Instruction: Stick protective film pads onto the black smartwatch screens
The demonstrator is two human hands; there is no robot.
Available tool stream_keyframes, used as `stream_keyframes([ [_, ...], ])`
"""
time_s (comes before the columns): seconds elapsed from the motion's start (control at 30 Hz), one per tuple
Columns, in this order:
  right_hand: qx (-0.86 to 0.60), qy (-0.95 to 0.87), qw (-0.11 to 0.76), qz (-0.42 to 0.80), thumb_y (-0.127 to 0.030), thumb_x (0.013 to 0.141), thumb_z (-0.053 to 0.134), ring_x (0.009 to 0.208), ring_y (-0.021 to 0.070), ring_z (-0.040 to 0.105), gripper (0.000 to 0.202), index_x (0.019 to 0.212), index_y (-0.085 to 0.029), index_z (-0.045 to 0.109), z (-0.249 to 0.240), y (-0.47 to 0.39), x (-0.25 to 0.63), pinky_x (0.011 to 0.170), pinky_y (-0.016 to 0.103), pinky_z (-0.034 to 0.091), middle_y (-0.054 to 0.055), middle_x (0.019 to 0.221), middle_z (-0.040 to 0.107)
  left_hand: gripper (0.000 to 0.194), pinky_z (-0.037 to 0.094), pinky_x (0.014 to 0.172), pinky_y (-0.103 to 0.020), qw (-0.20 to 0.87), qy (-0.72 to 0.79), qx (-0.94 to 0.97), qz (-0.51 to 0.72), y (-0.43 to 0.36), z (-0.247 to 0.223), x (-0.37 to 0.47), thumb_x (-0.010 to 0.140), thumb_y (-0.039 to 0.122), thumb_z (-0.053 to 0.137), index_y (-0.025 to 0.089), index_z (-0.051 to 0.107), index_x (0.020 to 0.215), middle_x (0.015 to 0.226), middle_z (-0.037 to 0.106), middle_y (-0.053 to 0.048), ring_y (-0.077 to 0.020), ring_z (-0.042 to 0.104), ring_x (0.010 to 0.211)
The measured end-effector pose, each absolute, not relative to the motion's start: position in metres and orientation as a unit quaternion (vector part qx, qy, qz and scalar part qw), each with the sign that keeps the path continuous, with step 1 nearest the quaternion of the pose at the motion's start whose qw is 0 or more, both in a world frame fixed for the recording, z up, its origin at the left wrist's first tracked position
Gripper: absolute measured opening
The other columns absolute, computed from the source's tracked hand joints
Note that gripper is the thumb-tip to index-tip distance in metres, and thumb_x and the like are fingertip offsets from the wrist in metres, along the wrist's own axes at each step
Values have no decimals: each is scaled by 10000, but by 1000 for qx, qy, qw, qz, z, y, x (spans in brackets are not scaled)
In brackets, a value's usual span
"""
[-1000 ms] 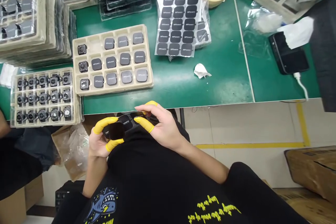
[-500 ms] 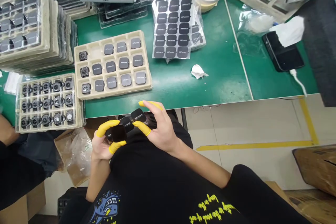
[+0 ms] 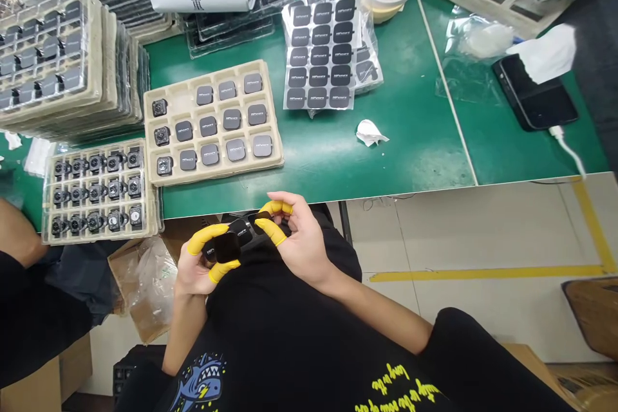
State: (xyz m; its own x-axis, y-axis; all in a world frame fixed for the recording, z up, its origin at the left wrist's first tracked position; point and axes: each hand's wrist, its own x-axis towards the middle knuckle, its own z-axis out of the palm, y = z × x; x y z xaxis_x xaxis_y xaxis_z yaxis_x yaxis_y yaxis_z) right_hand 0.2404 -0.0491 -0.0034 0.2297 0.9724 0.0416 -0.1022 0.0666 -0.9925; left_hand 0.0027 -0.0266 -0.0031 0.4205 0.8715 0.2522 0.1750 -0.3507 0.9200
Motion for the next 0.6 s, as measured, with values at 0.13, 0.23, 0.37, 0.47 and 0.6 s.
stream_keyframes([
  [0.13, -522, -474, 592, 389, -289, 1042, 838, 903, 161, 739, 342, 1357, -346, 718, -6, -50, 240, 855, 320, 633, 1, 1083, 804, 643, 738, 1017, -362, 437, 353, 727, 395, -25, -2, 3, 904, 370, 962, 256, 712, 1484, 1330, 872, -120, -278, 883, 1168],
  [0.23, -528, -487, 592, 365, -258, 1017, 854, 915, 184, 755, 359, 1347, -339, 737, -9, -49, 242, 901, 366, 644, 7, 1082, 818, 644, 738, 1025, -369, 429, 354, 730, 397, -26, -3, 3, 903, 373, 962, 252, 712, 1484, 1328, 871, -127, -285, 883, 1174],
  [0.37, -539, -484, 589, 357, -293, 966, 904, 908, 210, 758, 330, 1272, -313, 784, -12, -48, 246, 885, 391, 638, 28, 1079, 827, 635, 748, 989, -371, 410, 363, 735, 400, -26, -3, 3, 904, 380, 960, 247, 717, 1475, 1297, 877, -129, -287, 893, 1131],
  [0.47, -552, -472, 579, 371, -370, 967, 912, 877, 209, 744, 284, 1221, -294, 811, -12, -48, 246, 863, 391, 636, 42, 1082, 831, 613, 748, 991, -374, 419, 361, 730, 402, -26, -4, 3, 916, 386, 949, 253, 717, 1467, 1299, 877, -126, -286, 892, 1134],
  [0.6, -562, -424, 562, 434, -533, 962, 906, 890, 208, 750, 375, 1225, -281, 817, -9, -47, 246, 869, 382, 651, 52, 1090, 835, 587, 744, 1017, -384, 432, 360, 724, 399, -26, -7, 2, 926, 384, 939, 262, 721, 1457, 1321, 872, -125, -289, 887, 1161],
])
